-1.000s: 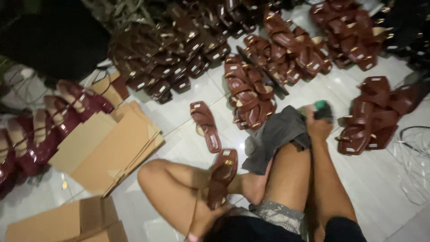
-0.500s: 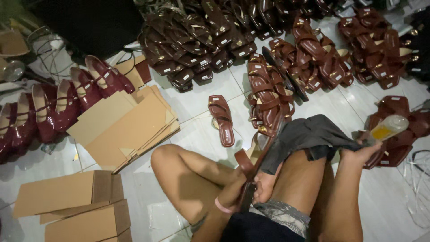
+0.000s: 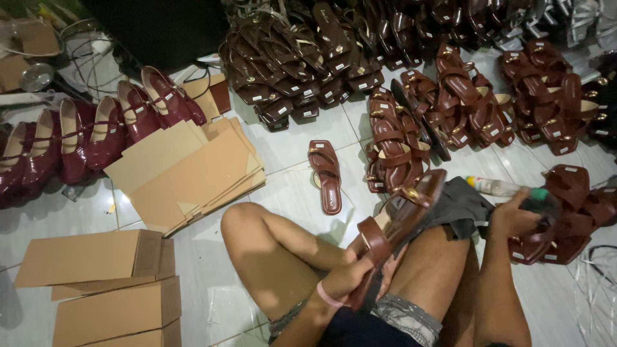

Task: The person sits on the floor and wipes brown sandals with a dark cloth. They pick up sandals one at a time, wipe the straps and soles, and place them back on the floor among other sandals.

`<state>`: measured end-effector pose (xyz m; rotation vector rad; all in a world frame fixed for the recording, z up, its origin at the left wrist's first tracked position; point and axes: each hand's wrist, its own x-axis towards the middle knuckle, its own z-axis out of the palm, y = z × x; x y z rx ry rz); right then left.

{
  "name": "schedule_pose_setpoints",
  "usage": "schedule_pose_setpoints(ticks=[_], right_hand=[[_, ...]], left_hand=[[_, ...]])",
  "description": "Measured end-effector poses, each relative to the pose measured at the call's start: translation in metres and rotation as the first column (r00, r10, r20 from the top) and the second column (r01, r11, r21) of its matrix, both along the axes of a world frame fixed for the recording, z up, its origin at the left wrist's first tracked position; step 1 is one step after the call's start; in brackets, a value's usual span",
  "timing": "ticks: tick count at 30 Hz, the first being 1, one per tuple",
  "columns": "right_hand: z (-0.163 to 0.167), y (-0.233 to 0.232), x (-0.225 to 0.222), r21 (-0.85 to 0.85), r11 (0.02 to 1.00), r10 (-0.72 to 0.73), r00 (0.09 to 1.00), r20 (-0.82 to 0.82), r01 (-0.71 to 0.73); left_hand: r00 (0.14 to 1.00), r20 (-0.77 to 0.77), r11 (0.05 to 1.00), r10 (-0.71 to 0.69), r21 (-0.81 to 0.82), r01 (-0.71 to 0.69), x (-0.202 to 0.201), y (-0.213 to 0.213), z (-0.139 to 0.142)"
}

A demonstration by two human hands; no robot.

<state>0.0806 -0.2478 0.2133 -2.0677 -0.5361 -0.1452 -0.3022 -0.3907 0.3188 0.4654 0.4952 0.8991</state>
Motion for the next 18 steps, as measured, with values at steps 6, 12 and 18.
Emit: schedule_pose_setpoints(ticks=[6,12,18], right_hand=[[-0.015,-0.011,-0.011,-0.293,0.908,0.414,0.753,0.512,-0.301],[-0.029,-0.056,-0.015,-0.122,0.939,0.335,0.775,0.537,-0.321],[-0.008,-0.142,-0.096,0.409,0.725,0.637,0.765,-0.093,-0.554]], left_hand=[[0.956,-0.179,0.921,0.233,0.358,-0.157,0.0,0.003,0.014],[0.907,-0.261,0.866,0.331,0.467,-0.182,-0.005,-0.003,0.038],[0.856,-0.342,0.866,0.388,0.453,-0.212,-0.008,-0.008,0.036]])
